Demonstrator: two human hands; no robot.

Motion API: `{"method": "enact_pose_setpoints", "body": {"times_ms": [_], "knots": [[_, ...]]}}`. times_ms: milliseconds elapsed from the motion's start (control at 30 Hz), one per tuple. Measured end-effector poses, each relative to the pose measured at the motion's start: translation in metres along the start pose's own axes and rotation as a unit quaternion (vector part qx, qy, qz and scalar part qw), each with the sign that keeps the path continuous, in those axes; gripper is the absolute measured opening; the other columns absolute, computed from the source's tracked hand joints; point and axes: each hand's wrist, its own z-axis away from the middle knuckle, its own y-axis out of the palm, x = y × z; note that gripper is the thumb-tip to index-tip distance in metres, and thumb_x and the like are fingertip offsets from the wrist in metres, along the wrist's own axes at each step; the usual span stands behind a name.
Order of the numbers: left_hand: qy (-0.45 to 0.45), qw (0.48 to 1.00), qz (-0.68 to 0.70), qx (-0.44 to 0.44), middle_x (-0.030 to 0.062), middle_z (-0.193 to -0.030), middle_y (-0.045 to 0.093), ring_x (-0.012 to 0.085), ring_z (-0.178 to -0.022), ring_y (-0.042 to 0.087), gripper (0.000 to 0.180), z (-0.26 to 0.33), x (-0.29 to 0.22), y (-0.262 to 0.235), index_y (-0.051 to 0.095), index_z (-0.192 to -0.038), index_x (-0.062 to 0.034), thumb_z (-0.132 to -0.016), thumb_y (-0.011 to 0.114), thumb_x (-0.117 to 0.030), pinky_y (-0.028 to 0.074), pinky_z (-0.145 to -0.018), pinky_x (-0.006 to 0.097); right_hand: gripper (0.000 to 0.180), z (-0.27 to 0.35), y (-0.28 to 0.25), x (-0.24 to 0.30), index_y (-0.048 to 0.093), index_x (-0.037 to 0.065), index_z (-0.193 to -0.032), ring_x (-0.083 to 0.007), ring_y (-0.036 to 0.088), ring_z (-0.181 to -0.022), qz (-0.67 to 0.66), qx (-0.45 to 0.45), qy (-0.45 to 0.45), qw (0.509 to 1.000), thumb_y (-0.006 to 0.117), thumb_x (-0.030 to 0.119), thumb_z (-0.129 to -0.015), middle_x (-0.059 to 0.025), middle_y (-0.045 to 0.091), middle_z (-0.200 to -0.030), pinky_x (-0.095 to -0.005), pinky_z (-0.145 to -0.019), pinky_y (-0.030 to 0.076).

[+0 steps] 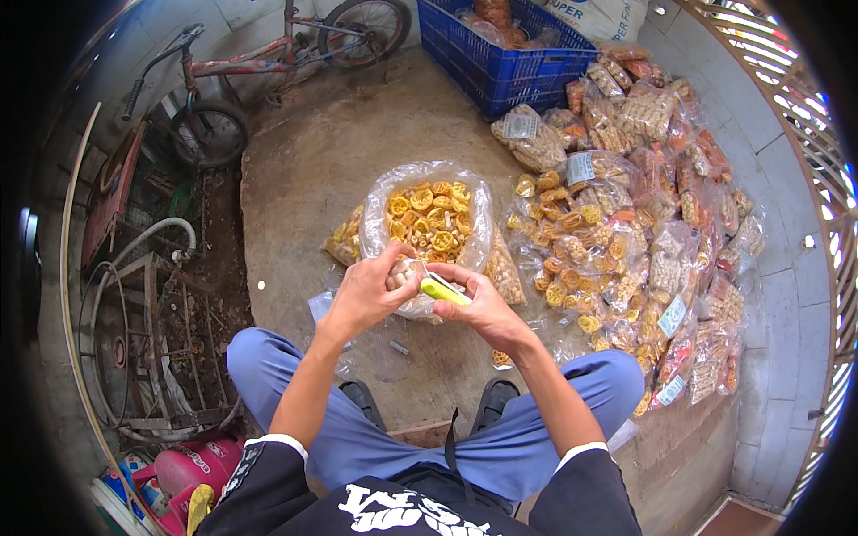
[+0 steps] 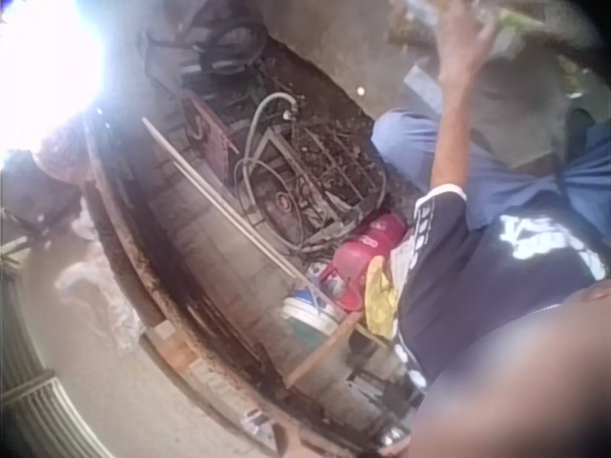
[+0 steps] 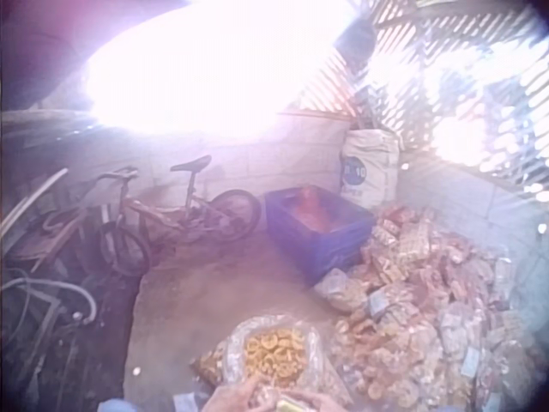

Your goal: The person fills small plastic bags with snacks from a large bag by hand and seals the opening of each bag using a handheld sealer tool.

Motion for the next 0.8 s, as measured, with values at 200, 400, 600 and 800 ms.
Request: {"method": "enact_pose_setpoints", "body": {"times_ms": [200, 400, 600, 800], "knots": [[0.017, 1.0, 0.009, 0.013, 0.017, -0.063, 0.058, 0.0343, -0.064, 0.06, 0.036, 0.001, -0.003, -0.003, 0.051, -0.104, -0.0049, -0.08, 0.06, -0.031, 0.046, -0.059, 0.042, 0.055, -0.001, -0.003, 0.01, 0.05, 0.0, -0.123, -0.0118, 0.053, -0.101, 0.038, -0.015, -0.002, 0.999, 0.072, 0.024, -0.078, -0.0063, 0.058, -0.113, -0.0248, -0.086, 0.044], [0.076, 0.997, -0.024, -0.011, 0.012, -0.059, 0.055, 0.0297, -0.064, 0.058, 0.034, 0.002, -0.005, -0.003, 0.051, -0.105, -0.0068, -0.079, 0.062, -0.027, 0.045, -0.061, 0.039, 0.05, 0.001, -0.003, 0.015, 0.054, -0.001, -0.119, -0.0112, 0.053, -0.1, 0.068, -0.022, 0.0, 0.997, 0.07, 0.024, -0.079, -0.007, 0.059, -0.112, -0.0246, -0.085, 0.044], [0.093, 0.995, -0.043, 0.001, 0.0089, -0.055, 0.052, 0.0276, -0.063, 0.055, 0.035, 0.004, -0.008, -0.005, 0.052, -0.105, -0.0082, -0.077, 0.063, -0.025, 0.045, -0.063, 0.037, 0.051, 0.002, -0.005, 0.016, 0.055, -0.002, -0.116, -0.0115, 0.055, -0.098, 0.093, -0.027, 0.022, 0.995, 0.072, 0.028, -0.077, -0.0068, 0.06, -0.109, -0.0253, -0.085, 0.044], [0.125, 0.991, -0.051, -0.005, 0.0082, -0.053, 0.051, 0.0268, -0.061, 0.053, 0.035, 0.005, -0.01, -0.007, 0.052, -0.105, -0.0078, -0.076, 0.064, -0.024, 0.044, -0.063, 0.036, 0.05, 0.003, -0.006, 0.017, 0.058, -0.001, -0.113, -0.0117, 0.056, -0.096, 0.087, -0.015, 0.02, 0.996, 0.075, 0.026, -0.075, -0.006, 0.06, -0.105, -0.0254, -0.084, 0.045]]}}
